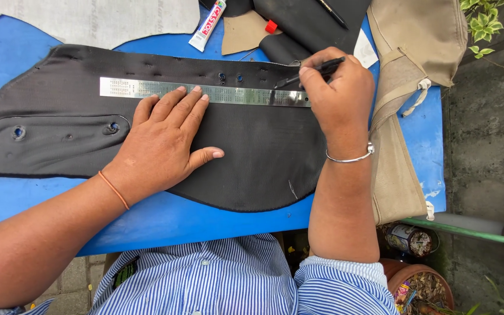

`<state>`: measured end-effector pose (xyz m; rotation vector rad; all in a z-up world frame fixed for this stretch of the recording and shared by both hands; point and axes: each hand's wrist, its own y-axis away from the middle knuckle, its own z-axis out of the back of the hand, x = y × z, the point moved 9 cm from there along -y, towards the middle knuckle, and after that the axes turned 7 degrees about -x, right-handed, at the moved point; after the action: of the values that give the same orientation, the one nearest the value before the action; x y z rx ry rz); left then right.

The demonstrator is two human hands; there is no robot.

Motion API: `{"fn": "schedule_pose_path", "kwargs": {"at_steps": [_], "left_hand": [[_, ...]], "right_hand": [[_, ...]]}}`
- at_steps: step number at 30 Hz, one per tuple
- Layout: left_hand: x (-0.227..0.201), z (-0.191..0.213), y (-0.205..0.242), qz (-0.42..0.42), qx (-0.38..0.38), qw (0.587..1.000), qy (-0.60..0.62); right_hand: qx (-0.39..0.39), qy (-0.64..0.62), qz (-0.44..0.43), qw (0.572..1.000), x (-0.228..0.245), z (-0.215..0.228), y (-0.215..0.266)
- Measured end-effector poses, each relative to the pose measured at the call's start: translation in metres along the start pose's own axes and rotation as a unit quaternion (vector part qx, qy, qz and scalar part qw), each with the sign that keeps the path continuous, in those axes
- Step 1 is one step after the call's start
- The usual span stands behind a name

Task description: Measuring, marking, and gluing leather pieces to assemble a product

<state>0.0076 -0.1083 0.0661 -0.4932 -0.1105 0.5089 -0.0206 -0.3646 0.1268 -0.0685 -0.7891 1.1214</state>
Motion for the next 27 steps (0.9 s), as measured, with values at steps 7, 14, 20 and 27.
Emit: {"fn": "schedule_pose_path", "kwargs": {"at_steps": [7, 14, 20, 27], "left_hand": [[0.001, 0.000, -0.001, 0.001, 0.010, 1.000, 0.003], [-0.001, 0.001, -0.002, -0.008, 0.010, 1.000, 0.004], [0.006, -0.004, -0.004, 0.005, 0.037, 0.997, 0.070], [0.029, 0.016, 0.010, 0.062, 0.025, 0.996, -0.060]], "right_hand": [[0.009, 0.039, -0.070, 0.997, -0.039, 0.009, -0.007], [-0.037, 0.081, -0.067, 0.994, -0.044, 0.024, -0.008], [-0.018, 0.089, -0.067, 0.994, -0.050, 0.014, -0.008], [-0.036, 0.057, -0.051, 0.996, -0.035, 0.025, -0.008]]}}
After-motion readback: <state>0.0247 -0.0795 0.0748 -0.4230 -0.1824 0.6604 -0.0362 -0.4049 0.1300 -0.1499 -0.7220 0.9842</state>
